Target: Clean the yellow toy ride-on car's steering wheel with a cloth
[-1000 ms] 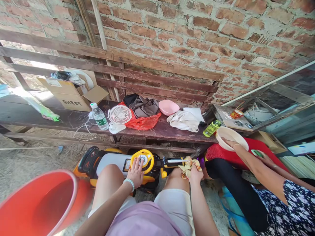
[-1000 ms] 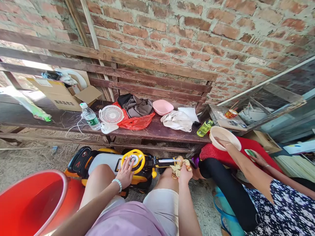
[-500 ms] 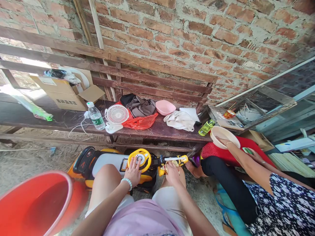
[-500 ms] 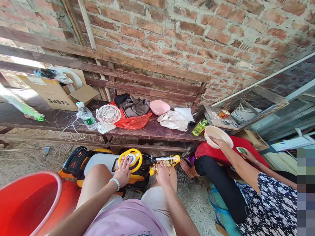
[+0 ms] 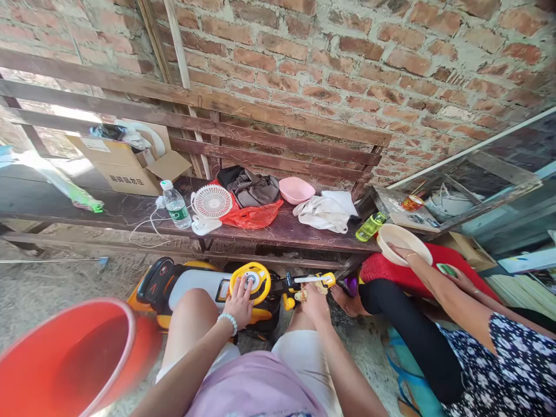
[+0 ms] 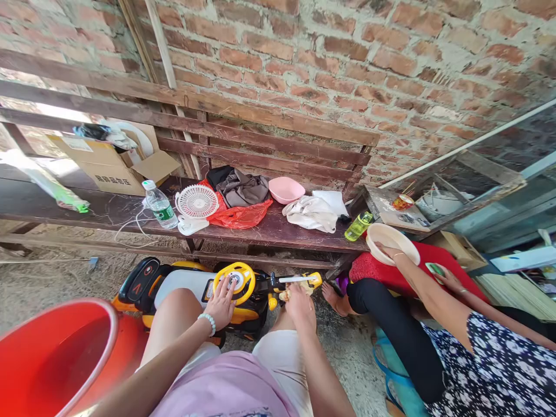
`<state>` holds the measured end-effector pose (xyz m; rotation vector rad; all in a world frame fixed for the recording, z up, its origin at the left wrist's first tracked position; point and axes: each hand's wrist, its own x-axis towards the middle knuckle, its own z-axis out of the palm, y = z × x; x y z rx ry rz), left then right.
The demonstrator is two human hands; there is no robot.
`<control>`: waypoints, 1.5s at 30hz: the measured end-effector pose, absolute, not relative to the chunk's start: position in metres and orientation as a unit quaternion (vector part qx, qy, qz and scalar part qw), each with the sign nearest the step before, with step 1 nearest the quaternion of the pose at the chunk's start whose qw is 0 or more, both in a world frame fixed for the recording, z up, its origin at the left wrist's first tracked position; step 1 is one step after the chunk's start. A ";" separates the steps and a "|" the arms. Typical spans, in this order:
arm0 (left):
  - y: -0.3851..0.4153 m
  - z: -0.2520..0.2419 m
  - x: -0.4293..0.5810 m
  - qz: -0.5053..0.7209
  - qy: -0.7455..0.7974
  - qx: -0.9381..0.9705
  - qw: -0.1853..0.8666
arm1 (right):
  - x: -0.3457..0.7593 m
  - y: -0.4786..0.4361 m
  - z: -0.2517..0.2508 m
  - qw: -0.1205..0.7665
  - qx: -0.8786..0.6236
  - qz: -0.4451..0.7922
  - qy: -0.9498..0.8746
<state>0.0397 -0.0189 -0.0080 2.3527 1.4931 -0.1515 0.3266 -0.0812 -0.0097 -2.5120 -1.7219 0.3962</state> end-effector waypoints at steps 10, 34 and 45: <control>-0.019 -0.017 0.039 -0.049 0.528 0.831 0.169 | 0.336 -0.080 0.009 0.310 -0.774 0.305 -0.460; -0.018 -0.007 0.039 -0.059 0.525 0.825 0.203 | 0.333 -0.006 0.046 0.350 -0.741 0.277 -0.501; -0.019 -0.004 0.037 -0.049 0.517 0.825 0.222 | 0.241 0.004 0.048 -0.199 -0.695 0.074 -0.687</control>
